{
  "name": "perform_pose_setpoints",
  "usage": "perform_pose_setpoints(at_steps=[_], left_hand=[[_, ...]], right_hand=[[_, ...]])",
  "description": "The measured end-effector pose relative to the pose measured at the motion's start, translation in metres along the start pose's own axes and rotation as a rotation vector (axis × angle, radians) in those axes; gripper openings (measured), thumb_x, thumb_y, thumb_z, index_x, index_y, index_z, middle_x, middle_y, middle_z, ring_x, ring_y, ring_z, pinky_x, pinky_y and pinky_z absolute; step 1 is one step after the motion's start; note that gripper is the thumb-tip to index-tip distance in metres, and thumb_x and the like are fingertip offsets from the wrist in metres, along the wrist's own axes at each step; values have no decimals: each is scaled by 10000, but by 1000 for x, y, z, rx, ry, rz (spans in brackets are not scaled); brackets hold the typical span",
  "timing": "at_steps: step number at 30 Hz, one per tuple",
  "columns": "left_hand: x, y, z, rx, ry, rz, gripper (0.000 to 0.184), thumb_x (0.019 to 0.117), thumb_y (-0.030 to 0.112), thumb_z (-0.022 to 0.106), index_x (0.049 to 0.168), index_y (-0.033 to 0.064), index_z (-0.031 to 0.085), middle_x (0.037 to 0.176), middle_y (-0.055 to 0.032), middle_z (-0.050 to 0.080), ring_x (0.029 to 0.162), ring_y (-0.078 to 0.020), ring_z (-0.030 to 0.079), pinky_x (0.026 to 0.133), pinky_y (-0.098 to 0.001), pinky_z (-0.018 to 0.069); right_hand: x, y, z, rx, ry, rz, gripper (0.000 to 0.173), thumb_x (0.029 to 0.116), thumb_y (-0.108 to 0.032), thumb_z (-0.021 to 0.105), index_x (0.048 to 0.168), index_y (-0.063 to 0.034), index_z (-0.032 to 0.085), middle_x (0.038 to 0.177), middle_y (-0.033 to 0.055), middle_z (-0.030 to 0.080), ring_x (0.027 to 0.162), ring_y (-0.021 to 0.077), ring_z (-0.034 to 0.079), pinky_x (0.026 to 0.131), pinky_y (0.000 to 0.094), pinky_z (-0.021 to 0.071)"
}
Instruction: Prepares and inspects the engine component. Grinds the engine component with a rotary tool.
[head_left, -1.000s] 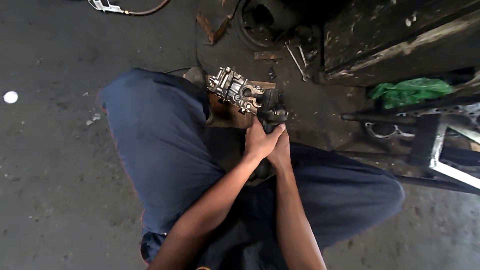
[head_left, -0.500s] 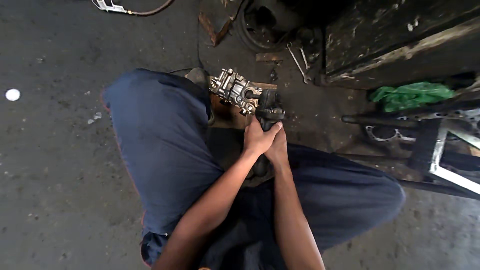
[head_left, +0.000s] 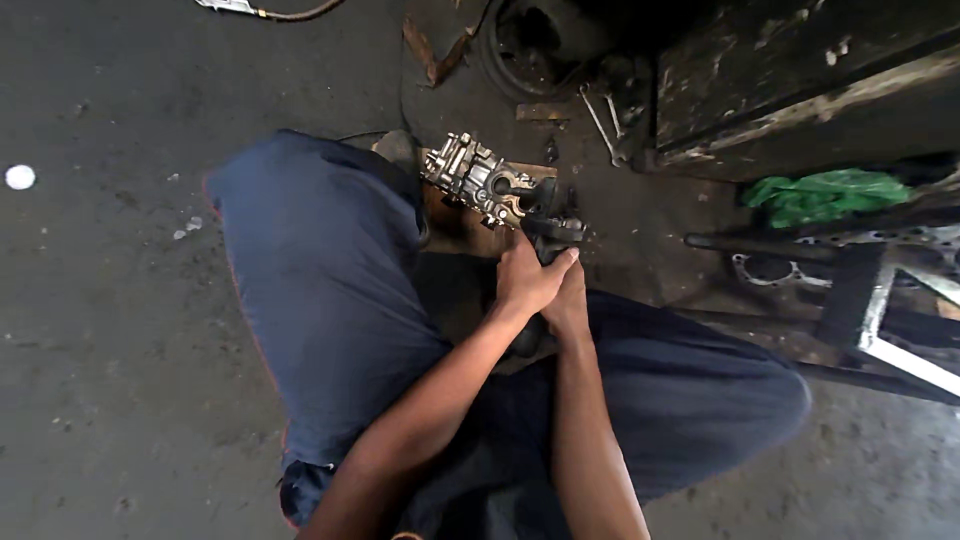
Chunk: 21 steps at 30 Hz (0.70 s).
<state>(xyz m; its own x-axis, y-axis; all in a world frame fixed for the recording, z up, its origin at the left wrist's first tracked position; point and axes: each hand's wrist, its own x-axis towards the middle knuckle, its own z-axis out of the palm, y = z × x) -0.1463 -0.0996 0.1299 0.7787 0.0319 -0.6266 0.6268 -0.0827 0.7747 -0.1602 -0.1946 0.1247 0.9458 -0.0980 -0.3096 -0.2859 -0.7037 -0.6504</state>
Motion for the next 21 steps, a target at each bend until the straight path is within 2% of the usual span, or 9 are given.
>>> perform_pose_setpoints(at_steps=[5,8,11,13,15,17,21], left_hand=[[4,-3,0,6,21,-10,708,919,523,738,1411,70,506,1098,-160,710,1047,-295,699,904,-545,573],[9,-6,0,-7,45,1,674,919,519,737,1390,89,519,1081,-141,711,1023,-278,701,882,-535,578],[4,-2,0,-59,38,-12,715,912,507,749,1427,82,492,1104,-150,709,1048,-275,698,906,-523,578],[-3,0,1,-85,21,0,740,908,496,760,1457,94,470,1104,-144,714,1046,-266,704,910,-518,582],[-9,1,4,-112,4,50,775,902,490,767,1490,96,449,1146,-142,713,1088,-254,698,949,-508,574],[-12,0,11,-164,8,143,783,891,482,776,1487,83,460,1212,-122,703,1161,-209,675,1018,-464,558],[-16,10,15,-303,-25,235,775,874,406,809,1477,45,480,1334,-143,646,1270,-204,609,1101,-431,503]], right_hand=[[6,3,5,33,-41,48,604,913,-210,733,1418,-5,475,1185,146,684,1095,184,674,980,413,553],[10,4,8,7,-50,68,600,922,-247,729,1422,-30,478,1175,139,691,1090,195,679,974,428,555],[8,-2,0,-67,-45,35,615,905,-260,747,1404,-9,490,1142,146,699,1063,204,689,962,434,560],[1,-8,-8,-108,-12,5,580,940,-258,717,1401,11,490,1127,159,702,1046,217,695,956,440,560],[-7,-11,-13,-100,62,-35,570,954,-276,684,1401,21,492,1123,144,702,1037,182,695,945,403,566],[-11,-14,-20,-47,108,-74,594,946,-311,684,1409,9,492,1168,103,695,1073,99,676,967,318,559],[-7,-14,-42,99,55,-201,703,886,-281,744,1422,54,436,1255,89,643,1141,20,620,1015,211,517]])
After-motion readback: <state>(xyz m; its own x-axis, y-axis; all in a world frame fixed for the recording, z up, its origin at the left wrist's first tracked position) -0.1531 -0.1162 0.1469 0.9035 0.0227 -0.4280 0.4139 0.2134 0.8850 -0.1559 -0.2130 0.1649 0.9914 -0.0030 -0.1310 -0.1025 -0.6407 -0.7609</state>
